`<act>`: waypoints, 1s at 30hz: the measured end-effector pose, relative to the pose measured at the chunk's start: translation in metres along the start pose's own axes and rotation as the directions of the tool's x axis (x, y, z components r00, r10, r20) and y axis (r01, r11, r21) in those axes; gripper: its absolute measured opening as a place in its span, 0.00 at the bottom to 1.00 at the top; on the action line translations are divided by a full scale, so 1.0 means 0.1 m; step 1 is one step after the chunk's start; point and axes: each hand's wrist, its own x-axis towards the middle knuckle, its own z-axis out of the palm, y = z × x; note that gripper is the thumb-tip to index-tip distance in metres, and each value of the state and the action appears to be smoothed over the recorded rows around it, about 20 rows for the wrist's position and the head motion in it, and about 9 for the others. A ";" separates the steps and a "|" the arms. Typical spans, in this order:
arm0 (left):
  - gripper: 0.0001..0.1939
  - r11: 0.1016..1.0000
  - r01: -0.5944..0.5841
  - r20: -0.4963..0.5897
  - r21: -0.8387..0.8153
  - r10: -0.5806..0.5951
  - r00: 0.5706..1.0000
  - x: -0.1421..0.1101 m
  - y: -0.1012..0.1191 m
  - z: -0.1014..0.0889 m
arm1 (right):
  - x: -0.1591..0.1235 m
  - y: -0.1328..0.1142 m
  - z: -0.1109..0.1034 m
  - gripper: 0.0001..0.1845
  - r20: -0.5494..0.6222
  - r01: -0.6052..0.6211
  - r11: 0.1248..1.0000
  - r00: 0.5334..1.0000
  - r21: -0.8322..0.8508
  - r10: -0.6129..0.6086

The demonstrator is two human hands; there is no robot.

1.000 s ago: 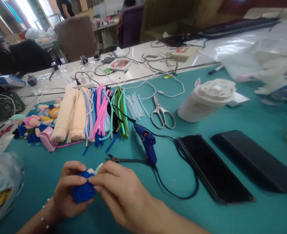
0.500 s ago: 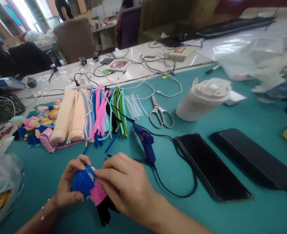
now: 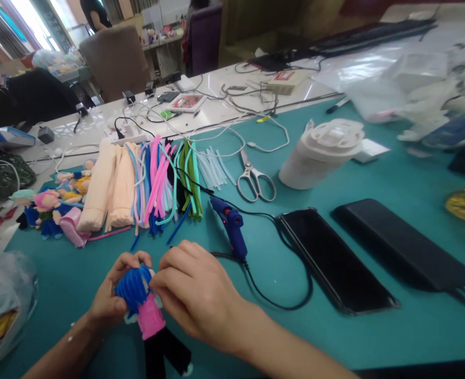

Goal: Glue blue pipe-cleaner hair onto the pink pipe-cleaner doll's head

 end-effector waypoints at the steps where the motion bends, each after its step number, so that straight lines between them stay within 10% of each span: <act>1: 0.24 1.000 0.021 -0.005 -0.022 -0.021 1.000 0.00 0.00 0.01 | 0.00 0.00 0.00 0.10 0.013 0.013 1.000 1.000 -0.018 -0.013; 30: 0.28 0.981 0.181 -0.028 -0.066 -0.183 0.983 0.03 0.03 0.05 | -0.04 -0.01 0.08 0.16 0.083 0.096 0.994 0.992 -0.061 -0.091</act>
